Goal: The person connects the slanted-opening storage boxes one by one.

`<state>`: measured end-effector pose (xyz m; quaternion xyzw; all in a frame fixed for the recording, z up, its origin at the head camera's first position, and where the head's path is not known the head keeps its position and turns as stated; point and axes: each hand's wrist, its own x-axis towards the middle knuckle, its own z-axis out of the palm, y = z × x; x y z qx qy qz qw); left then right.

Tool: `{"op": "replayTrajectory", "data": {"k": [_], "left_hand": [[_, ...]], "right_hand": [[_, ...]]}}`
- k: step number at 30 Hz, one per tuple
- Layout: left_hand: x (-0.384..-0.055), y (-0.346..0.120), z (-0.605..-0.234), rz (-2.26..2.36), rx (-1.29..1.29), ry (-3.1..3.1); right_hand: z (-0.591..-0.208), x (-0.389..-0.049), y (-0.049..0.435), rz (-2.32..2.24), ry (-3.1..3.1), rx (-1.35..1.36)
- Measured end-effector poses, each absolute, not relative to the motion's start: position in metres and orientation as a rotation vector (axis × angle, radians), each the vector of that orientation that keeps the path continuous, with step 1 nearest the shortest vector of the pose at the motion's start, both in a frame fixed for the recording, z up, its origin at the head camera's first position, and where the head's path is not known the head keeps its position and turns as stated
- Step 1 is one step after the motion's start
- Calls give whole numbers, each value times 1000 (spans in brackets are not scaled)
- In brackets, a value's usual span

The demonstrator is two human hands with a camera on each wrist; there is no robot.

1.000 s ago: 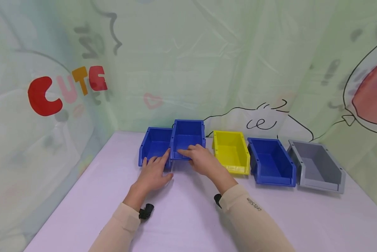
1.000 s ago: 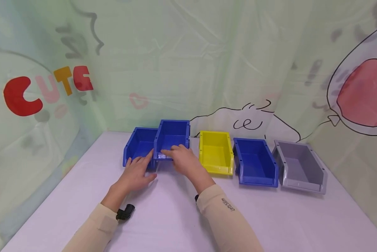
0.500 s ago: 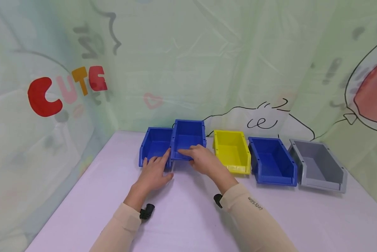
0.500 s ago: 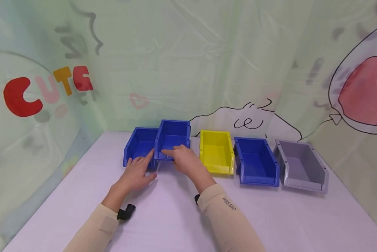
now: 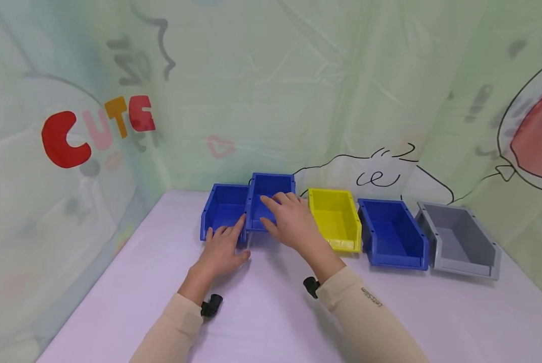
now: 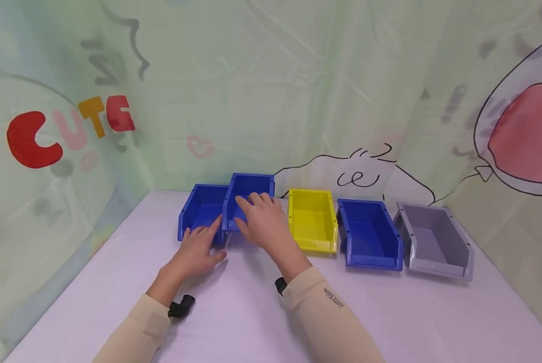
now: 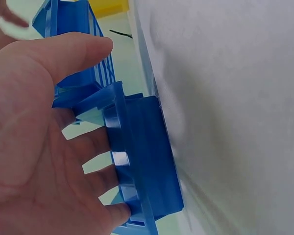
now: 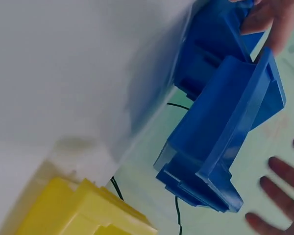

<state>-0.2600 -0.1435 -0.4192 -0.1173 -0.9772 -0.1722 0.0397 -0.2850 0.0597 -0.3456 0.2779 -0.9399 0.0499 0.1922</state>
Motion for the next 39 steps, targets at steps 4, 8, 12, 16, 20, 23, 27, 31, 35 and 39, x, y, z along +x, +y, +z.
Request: {"op": "replayTrajectory", "data": {"k": [4,8,12,16,20,23,27,31,35,39], "left_hand": [[-261,-144,-418,-526,-378,-2980],[-259,-145,-419,-546,-390,-2977],[-257,-146,-420,-577,-392,-2972],[-256,-146,-421,-591,-385,-2968],[-258,-146,-420,-606,-377,-2974],[-259,-146,-419,-613,-377,-2987],[-260,-148,-419,-623,-377,-2996],[-259,-148,-419,-634,-388,-2995],[-259,-148,-419,-639,-382,-2991],[-259,-148,-417,-638,-373,-3002]], "right_hand": [[-342,-292,50,203,-2657,878],[-345,-301,37,327,-2809,900],[-351,-308,29,433,-2931,848],[-355,-312,27,453,-2965,841],[-353,-316,28,434,-2980,891],[-354,-318,29,396,-3000,932],[-358,-319,28,341,-3005,945],[-363,-319,28,292,-2993,915],[-369,-321,28,243,-2955,903],[-370,-322,27,235,-2943,900]]}}
